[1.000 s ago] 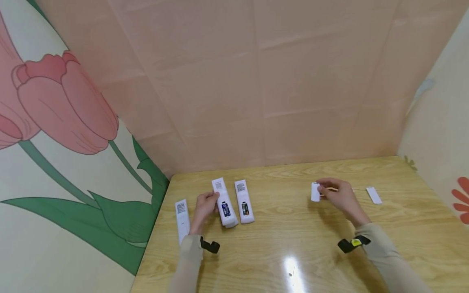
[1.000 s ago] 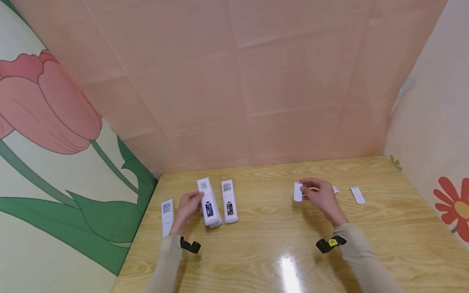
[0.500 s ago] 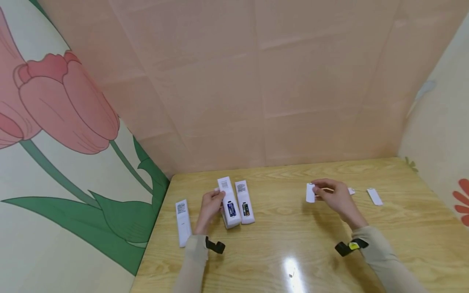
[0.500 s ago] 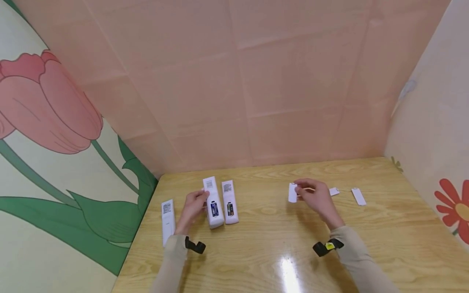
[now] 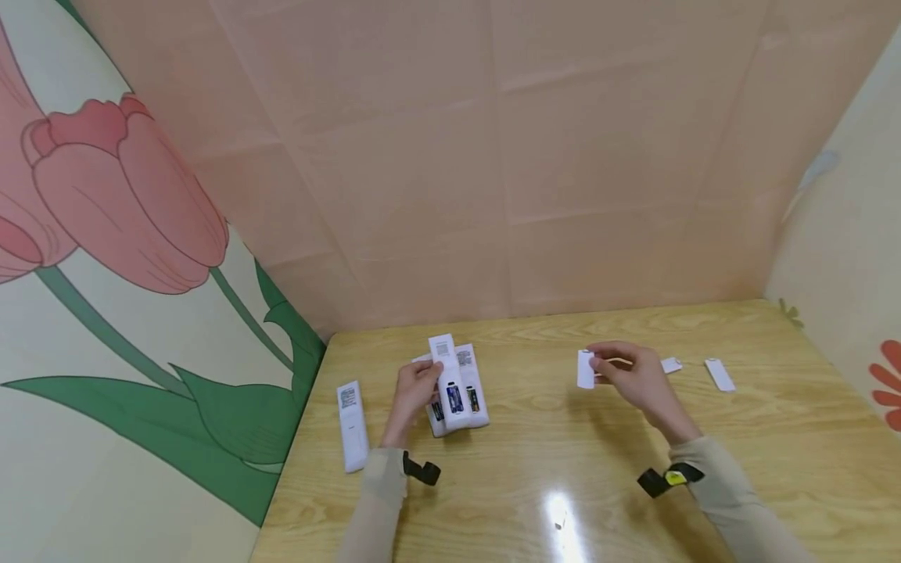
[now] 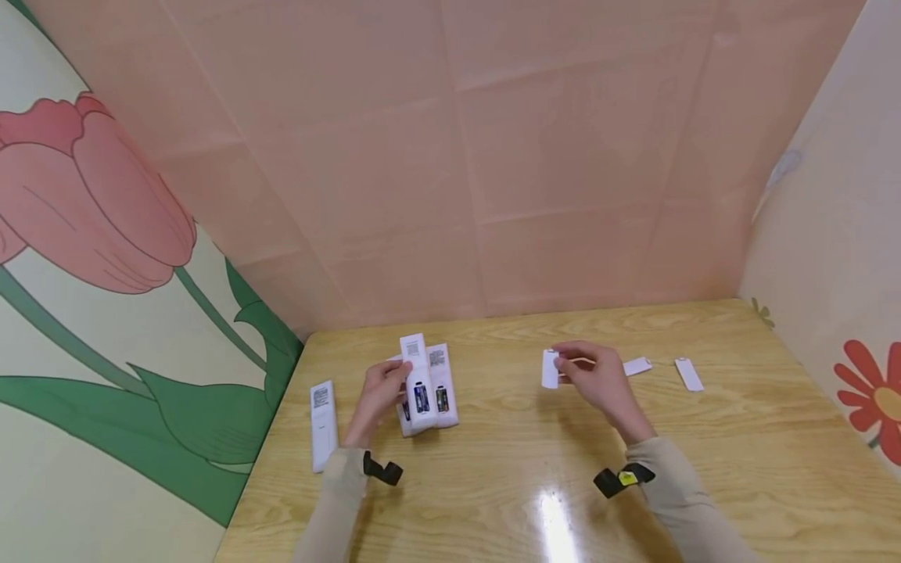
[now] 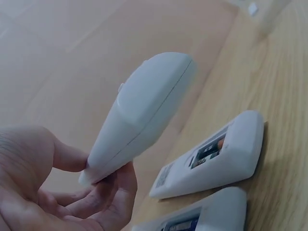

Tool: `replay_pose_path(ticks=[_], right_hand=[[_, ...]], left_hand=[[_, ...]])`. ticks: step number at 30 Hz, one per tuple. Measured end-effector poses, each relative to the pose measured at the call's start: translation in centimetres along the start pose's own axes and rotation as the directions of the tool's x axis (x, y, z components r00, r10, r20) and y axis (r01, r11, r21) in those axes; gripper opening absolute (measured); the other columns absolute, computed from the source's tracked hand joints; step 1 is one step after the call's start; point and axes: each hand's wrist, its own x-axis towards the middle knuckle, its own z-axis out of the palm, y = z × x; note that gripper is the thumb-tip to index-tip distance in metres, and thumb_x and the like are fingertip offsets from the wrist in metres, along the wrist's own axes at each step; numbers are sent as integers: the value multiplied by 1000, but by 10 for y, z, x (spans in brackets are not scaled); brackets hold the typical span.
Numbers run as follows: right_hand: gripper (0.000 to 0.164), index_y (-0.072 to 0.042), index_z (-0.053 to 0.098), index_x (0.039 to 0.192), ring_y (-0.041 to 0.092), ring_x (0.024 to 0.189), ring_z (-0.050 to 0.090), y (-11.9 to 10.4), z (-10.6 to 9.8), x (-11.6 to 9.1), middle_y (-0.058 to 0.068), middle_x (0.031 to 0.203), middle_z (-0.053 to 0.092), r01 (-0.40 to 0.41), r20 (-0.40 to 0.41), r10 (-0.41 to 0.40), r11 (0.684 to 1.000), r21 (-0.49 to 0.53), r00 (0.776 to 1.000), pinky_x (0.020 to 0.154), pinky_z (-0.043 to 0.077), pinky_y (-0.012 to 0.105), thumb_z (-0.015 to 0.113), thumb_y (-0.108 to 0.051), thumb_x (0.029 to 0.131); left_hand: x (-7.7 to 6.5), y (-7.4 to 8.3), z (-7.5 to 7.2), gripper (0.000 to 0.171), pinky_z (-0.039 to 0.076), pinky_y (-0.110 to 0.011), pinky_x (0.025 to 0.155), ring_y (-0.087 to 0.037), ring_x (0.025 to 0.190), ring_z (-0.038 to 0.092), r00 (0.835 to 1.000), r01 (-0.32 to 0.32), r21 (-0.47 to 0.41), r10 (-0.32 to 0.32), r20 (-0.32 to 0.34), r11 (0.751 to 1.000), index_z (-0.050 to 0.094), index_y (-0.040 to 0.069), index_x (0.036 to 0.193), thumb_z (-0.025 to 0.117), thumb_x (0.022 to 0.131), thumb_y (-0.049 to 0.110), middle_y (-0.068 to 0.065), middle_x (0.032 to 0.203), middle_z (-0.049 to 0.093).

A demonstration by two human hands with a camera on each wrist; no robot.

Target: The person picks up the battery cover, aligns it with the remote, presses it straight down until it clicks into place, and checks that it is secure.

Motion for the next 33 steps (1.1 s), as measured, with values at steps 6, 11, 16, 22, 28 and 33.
replay_pose_path(ticks=[6,11,16,22,28,33], right_hand=[[35,5,66,138,6,95,75,-8,6,-3,31,128,66,-8,19,7,999,35,1000,80,65,28,65,-10,107],[33,4,68,136,8,94,76,-14,10,-5,29,125,68,0,16,-1,1000,23,1000,79,65,28,66,-12,107],[35,3,68,137,10,94,76,-22,15,-8,30,126,68,11,17,-11,999,33,1000,79,65,28,68,-12,106],[33,4,69,134,8,92,76,-31,22,-9,30,123,69,34,11,-34,998,57,999,78,66,28,70,-11,104],[31,3,71,132,9,90,76,-37,27,-10,28,119,70,44,15,-45,998,52,999,77,66,29,71,-10,104],[29,3,71,130,12,90,76,-42,31,-11,28,118,70,48,25,-50,997,60,998,79,66,32,71,-8,103]], left_hand=[[-2,1,11,49,60,-24,66,-15,85,69,1000,-31,13,31,3,999,57,-12,143,62,108,21,-30,128,71],[-4,2,20,49,56,-23,63,-11,77,66,999,-51,13,51,6,999,58,-12,142,63,108,22,-30,127,72],[-7,3,29,47,61,-34,73,-11,79,67,998,-54,-5,54,24,999,61,-9,141,63,108,24,-25,123,75],[-7,6,36,50,64,-33,76,-17,91,72,998,-46,-16,47,52,999,59,-8,143,65,107,27,-23,125,74],[-9,11,42,50,64,-30,74,-20,94,74,996,-42,-8,43,77,999,60,-4,144,65,107,29,-22,127,74],[-11,13,49,51,65,-35,76,-17,91,74,995,-42,-7,42,93,999,59,-4,145,66,107,30,-22,128,73]])
